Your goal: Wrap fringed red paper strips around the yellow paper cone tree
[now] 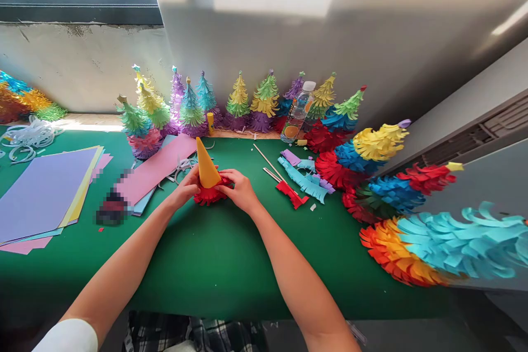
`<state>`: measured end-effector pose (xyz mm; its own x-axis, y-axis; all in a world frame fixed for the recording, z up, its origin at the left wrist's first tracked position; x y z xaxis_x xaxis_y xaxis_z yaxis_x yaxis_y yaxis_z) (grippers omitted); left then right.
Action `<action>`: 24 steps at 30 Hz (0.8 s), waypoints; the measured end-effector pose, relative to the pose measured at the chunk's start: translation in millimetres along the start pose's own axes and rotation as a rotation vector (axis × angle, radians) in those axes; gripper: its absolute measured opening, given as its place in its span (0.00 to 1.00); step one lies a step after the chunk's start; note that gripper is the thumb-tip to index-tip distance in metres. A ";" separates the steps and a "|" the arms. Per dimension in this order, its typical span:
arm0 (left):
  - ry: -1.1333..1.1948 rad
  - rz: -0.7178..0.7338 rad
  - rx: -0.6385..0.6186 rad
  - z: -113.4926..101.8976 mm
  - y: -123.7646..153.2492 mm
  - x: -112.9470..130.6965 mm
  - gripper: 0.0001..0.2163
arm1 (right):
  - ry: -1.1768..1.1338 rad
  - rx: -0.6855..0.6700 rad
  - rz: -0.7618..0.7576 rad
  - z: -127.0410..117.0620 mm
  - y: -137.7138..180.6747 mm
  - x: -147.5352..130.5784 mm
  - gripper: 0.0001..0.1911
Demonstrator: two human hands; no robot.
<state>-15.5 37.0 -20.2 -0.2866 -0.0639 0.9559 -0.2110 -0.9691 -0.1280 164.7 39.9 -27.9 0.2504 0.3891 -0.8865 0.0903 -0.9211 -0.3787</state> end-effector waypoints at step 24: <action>-0.392 0.282 0.019 -8.8 -23.8 -11.5 0.21 | 0.136 -0.035 -0.092 -16.9 -26.2 23.5 0.15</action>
<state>-15.4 62.9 -30.4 0.0443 -0.4061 0.9127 -0.1572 -0.9051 -0.3951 184.5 72.9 -34.4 0.3671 0.4683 -0.8037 0.1518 -0.8826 -0.4449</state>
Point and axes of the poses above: each hand's wrist, its own y-axis away from the middle knuckle, its own z-axis out of the palm, x = y × z, the point moved 1 cm from there along -y, towards the middle knuckle, and after that the axes turned 14 degrees about x, right-handed, at the moved point
